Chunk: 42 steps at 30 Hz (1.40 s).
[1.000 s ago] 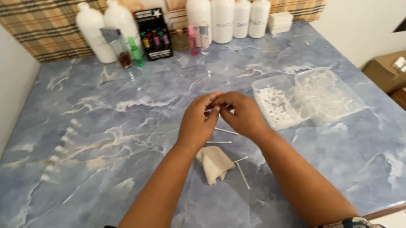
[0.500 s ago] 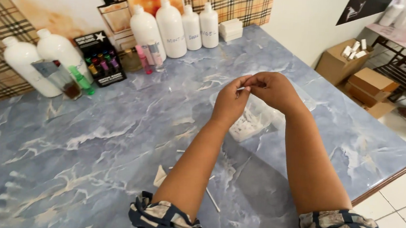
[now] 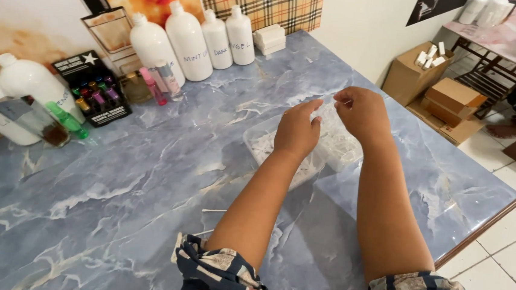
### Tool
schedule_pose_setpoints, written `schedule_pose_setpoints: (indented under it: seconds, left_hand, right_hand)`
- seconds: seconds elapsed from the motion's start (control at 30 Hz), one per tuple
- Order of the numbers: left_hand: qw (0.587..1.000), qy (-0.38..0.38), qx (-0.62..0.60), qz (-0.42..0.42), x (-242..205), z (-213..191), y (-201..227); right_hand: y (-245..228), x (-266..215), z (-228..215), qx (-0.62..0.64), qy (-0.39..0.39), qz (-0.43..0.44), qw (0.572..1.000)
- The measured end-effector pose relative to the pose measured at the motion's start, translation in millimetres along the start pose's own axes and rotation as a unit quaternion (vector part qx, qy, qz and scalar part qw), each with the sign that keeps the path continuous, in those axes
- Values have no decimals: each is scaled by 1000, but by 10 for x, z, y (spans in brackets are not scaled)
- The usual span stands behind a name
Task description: Assembling small perfume tester bottles by joining plastic dip tubes to spray nozzles.
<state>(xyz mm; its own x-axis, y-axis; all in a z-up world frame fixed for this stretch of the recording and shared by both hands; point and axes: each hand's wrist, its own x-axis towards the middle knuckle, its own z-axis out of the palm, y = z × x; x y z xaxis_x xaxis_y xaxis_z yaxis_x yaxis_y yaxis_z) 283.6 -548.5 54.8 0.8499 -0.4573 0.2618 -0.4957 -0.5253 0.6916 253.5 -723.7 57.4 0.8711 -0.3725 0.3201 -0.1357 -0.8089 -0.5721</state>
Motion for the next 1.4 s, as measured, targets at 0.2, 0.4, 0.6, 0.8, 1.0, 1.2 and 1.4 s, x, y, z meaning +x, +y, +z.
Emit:
schedule_pose_setpoints:
  seconds: [0.2,0.4,0.6,0.8,1.0,1.2,1.4]
  left_hand:
    - [997,10,66,26,176,238,0]
    - [994,13,103,18,230,233,46]
    - [989,5,145,18,294,322,-50]
    - [979,-4,202,28,395,478,-112]
    - [981,-1,190,33,433,478,-129]
    - [989,-6,146,16,514,613,-300]
    - [997,-1,80,4,364,443,-99]
  right_hand:
    - [302,171,219,-64,20,18,998]
    - [171,114,226,-88,51,-8,995]
    - [138,58,301,-100,28,-14,994]
    - [226,111,400,-111,-8,0,994]
    - [55,44,295,-106,-16,4,994]
    - [33,48,288,-84,-31,6,996]
    - [-156,-64,124,-60,-41,11,997]
